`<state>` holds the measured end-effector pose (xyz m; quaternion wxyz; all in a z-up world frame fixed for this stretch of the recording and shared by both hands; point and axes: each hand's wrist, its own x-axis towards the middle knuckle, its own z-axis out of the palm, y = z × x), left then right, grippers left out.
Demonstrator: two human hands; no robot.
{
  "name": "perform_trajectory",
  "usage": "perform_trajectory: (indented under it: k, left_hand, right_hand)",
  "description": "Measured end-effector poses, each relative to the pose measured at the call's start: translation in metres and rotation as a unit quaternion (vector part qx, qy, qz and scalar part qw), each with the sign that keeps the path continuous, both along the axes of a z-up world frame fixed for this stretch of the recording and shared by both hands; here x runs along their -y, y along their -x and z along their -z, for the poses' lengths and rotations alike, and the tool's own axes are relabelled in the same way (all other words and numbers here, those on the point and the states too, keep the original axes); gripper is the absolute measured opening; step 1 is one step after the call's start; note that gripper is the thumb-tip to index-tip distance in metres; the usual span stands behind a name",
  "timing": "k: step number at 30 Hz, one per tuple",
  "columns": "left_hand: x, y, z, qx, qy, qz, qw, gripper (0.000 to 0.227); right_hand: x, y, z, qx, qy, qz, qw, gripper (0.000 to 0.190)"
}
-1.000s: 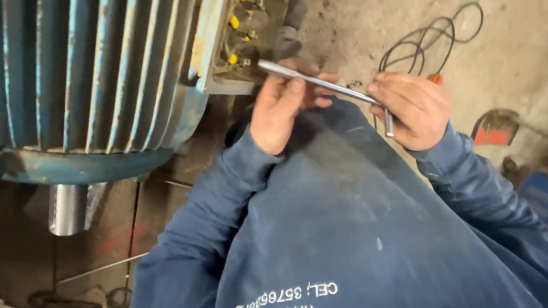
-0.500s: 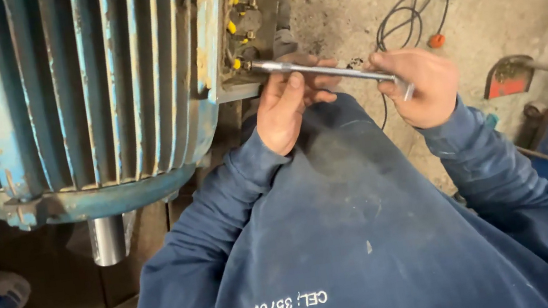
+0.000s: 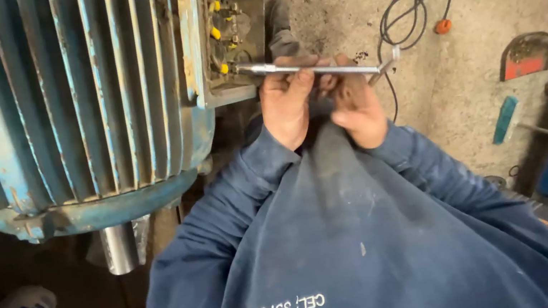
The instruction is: The person uses a T-handle wrench to tighten screws inside the open terminal box of a large blue electric motor. The hands repeatedly rotate the tool to secure the connections within the motor's junction box.
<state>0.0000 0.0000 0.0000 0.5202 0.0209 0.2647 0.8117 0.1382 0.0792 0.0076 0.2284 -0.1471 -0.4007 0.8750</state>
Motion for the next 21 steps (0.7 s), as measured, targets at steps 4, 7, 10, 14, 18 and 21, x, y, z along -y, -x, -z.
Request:
perform_trajectory:
  k: [4,7,10,14,18,21]
  left_hand:
    - [-0.004,-0.004,-0.025,-0.062,0.044,-0.066,0.995,0.017]
    - [-0.004,-0.004,-0.026,-0.087,0.071,-0.085,0.99,0.017]
    - [0.016,0.006,-0.039,-0.133,0.163,0.005,0.978,0.017]
    - [0.043,0.047,-0.118,-0.708,0.218,-0.038,0.671,0.014]
    - [0.026,0.067,-0.152,-0.857,0.177,-0.089,0.477,0.028]
    - [0.013,0.069,-0.155,-0.915,0.216,-0.055,0.336,0.029]
  right_hand:
    - [0.007,0.023,0.029,0.113,-0.311,0.133,0.934,0.076]
    - [0.0,0.051,0.028,0.077,-0.356,0.195,0.911,0.067]
    - [-0.003,0.059,0.026,0.025,-0.363,0.208,0.908,0.052]
    - [-0.01,0.076,0.01,0.016,-0.408,0.259,0.876,0.039]
    - [-0.006,0.095,0.017,-0.031,-0.363,0.302,0.881,0.039]
    - [-0.003,0.096,0.022,-0.075,-0.311,0.322,0.891,0.036]
